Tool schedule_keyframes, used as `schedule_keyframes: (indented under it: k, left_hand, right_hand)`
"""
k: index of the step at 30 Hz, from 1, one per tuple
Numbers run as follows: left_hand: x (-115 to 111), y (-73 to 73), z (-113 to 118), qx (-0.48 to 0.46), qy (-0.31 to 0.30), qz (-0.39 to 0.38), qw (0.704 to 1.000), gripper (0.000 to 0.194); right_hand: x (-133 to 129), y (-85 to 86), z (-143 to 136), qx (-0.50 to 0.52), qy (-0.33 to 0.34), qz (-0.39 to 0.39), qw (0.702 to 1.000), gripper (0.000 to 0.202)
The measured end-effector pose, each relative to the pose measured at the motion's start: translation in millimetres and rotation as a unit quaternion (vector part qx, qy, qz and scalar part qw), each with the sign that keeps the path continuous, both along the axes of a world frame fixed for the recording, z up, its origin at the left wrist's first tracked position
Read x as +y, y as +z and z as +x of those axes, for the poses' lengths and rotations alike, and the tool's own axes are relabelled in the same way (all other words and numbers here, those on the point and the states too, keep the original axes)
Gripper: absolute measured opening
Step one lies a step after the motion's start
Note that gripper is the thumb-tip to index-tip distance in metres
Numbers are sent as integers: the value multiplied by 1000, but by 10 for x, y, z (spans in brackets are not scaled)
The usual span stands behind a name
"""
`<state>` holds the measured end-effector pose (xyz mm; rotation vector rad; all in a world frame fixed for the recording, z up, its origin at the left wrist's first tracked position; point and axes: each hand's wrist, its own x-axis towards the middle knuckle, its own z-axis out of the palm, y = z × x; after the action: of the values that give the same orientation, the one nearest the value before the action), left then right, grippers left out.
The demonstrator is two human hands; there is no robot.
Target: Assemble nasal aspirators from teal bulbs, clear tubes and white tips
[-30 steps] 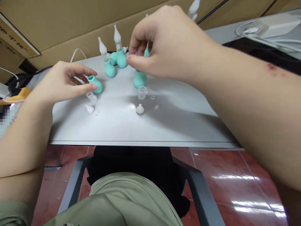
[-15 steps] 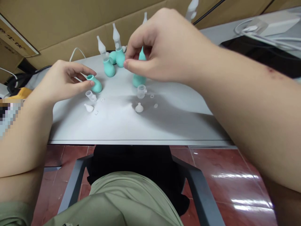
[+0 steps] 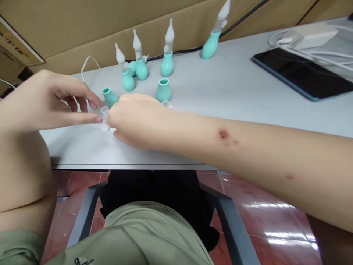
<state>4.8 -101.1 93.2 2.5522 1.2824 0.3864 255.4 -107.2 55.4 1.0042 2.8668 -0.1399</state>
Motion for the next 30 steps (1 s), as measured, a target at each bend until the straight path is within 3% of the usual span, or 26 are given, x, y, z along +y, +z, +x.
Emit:
schedule_keyframes:
  k: [4, 9, 14, 18, 22, 25, 27, 30]
  left_hand:
    - [96, -46, -82, 75, -46, -44, 995, 21]
    - [189, -148, -130, 91, -68, -103, 988, 17]
    - [221, -203, -156, 86, -94, -79, 989, 20]
    - [198, -125, -161, 15, -140, -49, 989, 17]
    - [155, -133, -88, -159, -95, -2, 983, 8]
    - [212, -309, 15, -327, -39, 54, 943, 18]
    - [297, -456, 81, -407, -39, 42, 912, 19]
    - [428, -617, 161, -450, -34, -27, 892, 24]
  right_hand:
    - [-17, -35, -104, -30, 13, 12, 999, 27]
    - [-13, -128, -180, 7, -10, 7, 1000, 26]
    - [3, -153, -196, 9, -4, -8, 1000, 31]
    - [-5, -113, -146, -1, -25, 1, 1000, 31]
    - [52, -22, 75, 67, -78, 5, 995, 19]
    - [167, 20, 308, 218, -124, 3, 968, 21]
    - [251, 14, 430, 395, -140, -54, 906, 26]
    - [341, -33, 519, 519, -123, -88, 841, 29]
